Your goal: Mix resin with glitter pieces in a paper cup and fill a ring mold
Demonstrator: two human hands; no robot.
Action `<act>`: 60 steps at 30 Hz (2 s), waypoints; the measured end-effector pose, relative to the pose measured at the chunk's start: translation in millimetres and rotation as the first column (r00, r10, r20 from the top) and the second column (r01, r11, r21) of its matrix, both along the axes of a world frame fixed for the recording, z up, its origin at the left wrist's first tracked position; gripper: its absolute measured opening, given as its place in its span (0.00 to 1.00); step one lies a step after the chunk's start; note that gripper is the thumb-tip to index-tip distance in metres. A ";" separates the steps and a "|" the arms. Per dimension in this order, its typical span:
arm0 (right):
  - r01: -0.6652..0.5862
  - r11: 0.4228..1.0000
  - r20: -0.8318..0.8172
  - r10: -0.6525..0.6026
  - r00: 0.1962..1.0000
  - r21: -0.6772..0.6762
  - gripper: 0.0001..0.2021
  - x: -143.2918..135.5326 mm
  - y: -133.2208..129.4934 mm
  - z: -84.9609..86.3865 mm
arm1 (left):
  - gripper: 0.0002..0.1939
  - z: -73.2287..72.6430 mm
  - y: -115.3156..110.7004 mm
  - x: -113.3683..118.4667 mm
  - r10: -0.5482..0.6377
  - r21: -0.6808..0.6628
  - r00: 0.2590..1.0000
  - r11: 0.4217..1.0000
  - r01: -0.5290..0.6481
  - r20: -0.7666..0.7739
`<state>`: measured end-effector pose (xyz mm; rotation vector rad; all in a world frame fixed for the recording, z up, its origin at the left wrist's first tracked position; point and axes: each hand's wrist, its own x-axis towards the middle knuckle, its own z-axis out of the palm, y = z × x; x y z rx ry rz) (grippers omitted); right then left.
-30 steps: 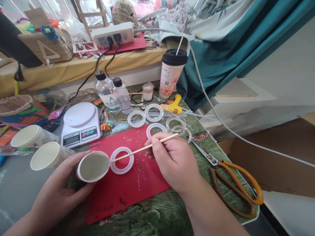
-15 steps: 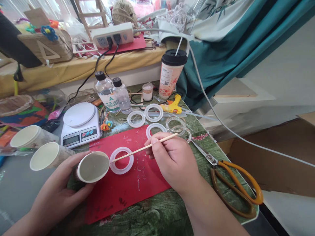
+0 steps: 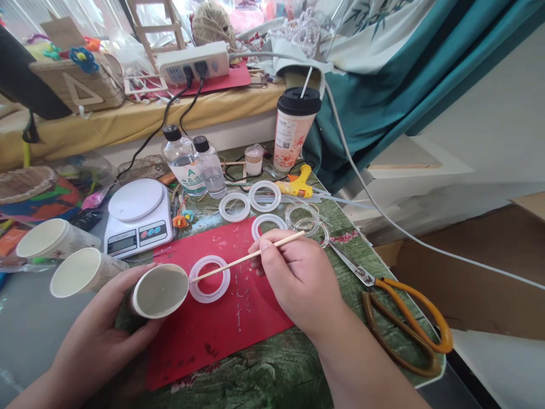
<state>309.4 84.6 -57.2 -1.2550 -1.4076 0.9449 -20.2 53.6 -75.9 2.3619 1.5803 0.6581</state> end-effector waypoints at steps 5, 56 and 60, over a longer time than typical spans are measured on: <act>-0.010 1.000 0.010 0.009 1.000 0.003 0.15 0.6 -0.3 1.0 | 0.26 1.5 0.5 0.3 -0.009 0.004 1.000 1.000 0.009 -0.004; -0.013 1.000 0.044 0.012 0.999 0.022 0.15 -0.4 -3.5 2.8 | 0.25 1.7 1.3 0.9 -0.011 0.009 1.000 1.000 0.011 0.006; -0.024 0.999 0.029 0.024 0.999 0.021 0.15 -1.5 -3.5 3.0 | 0.25 0.9 0.9 0.1 -0.003 0.006 1.000 1.000 0.002 0.010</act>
